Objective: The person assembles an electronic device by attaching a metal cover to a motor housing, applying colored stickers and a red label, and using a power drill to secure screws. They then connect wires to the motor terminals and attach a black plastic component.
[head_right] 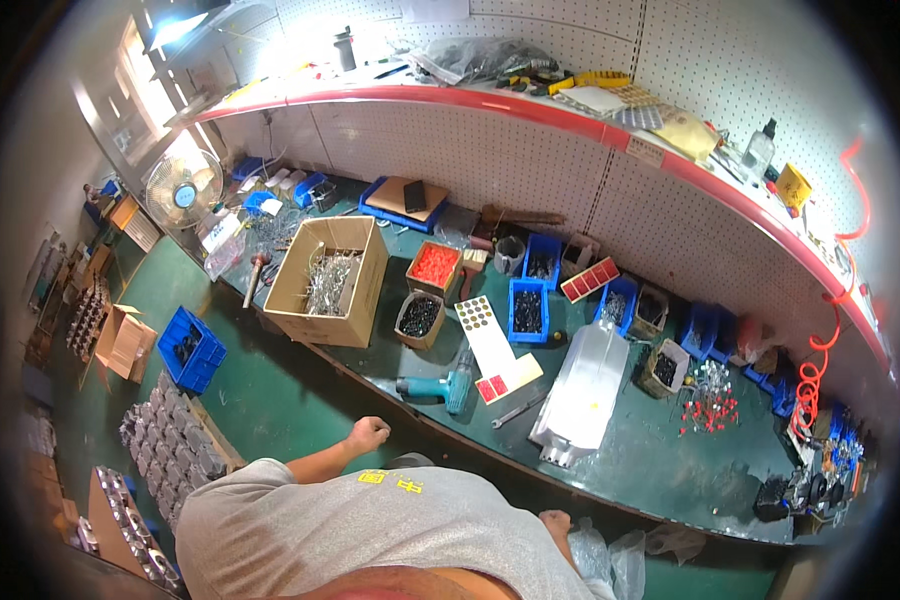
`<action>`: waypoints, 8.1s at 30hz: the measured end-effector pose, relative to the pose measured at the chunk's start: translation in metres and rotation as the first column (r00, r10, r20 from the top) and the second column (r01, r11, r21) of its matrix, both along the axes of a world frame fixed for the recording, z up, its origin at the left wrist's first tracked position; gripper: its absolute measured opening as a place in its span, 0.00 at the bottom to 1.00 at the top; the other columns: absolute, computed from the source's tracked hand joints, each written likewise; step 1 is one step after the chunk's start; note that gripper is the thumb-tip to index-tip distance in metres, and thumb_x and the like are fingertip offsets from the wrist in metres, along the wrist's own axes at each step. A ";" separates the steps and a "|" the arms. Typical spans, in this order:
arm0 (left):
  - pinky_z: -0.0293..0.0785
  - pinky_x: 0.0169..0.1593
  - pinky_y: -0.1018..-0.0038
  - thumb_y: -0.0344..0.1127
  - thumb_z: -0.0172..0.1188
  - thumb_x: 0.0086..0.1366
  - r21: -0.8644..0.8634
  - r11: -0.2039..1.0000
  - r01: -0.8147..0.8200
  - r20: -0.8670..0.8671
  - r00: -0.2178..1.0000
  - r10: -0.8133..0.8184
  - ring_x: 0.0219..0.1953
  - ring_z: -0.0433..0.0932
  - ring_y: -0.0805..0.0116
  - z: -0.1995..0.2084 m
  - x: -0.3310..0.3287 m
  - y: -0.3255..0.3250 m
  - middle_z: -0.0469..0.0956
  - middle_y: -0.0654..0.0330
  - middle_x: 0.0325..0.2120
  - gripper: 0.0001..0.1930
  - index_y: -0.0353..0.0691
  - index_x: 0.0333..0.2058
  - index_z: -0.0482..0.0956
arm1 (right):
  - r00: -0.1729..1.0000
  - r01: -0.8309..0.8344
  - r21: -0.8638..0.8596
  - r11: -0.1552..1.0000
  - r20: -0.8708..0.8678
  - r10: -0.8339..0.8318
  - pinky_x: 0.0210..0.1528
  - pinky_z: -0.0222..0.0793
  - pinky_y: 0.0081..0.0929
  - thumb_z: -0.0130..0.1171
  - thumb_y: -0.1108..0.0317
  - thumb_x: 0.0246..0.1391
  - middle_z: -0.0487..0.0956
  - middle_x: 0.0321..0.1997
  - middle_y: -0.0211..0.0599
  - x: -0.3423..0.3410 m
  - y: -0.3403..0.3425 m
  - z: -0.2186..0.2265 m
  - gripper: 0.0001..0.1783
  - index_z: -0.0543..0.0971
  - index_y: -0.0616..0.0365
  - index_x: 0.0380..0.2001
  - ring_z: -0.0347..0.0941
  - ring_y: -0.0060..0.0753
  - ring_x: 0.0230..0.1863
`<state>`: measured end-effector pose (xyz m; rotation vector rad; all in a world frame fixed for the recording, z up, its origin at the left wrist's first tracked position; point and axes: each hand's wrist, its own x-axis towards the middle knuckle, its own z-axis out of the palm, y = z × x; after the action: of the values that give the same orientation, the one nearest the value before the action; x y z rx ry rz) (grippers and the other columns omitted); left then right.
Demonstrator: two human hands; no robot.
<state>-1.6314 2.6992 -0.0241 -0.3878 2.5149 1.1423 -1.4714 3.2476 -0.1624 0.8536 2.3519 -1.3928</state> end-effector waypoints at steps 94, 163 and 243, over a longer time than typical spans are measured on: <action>0.83 0.49 0.69 0.27 0.65 0.65 0.933 0.344 0.102 0.015 0.947 -0.320 0.42 0.85 0.66 0.262 -0.213 0.238 0.85 0.54 0.42 0.16 0.33 0.51 0.80 | 0.908 -0.047 -0.608 0.792 -0.356 -0.219 0.42 0.73 0.23 0.57 0.69 0.63 0.83 0.38 0.28 -0.245 -0.145 0.363 0.10 0.81 0.62 0.42 0.76 0.18 0.38; 0.74 0.50 0.76 0.27 0.52 0.58 0.401 0.520 0.754 -0.542 0.653 -0.529 0.42 0.79 0.72 0.250 -0.185 0.242 0.82 0.54 0.46 0.31 0.31 0.63 0.73 | 0.463 0.240 0.106 0.965 -0.886 -0.018 0.33 0.72 0.22 0.61 0.73 0.59 0.85 0.37 0.42 -0.278 -0.151 0.375 0.09 0.85 0.67 0.38 0.79 0.24 0.30; 0.77 0.43 0.79 0.22 0.54 0.64 0.601 0.763 0.237 -0.179 0.971 -0.160 0.36 0.81 0.75 0.223 -0.210 0.293 0.83 0.60 0.38 0.20 0.33 0.55 0.81 | 0.829 0.011 -0.076 0.997 -0.557 -0.052 0.42 0.79 0.33 0.73 0.54 0.51 0.84 0.39 0.44 -0.298 0.031 0.300 0.28 0.82 0.63 0.48 0.83 0.35 0.38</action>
<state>-1.8412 2.9917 0.1991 0.1303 2.0256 1.8391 -1.7697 3.2788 0.1381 0.5050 2.6799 -1.9416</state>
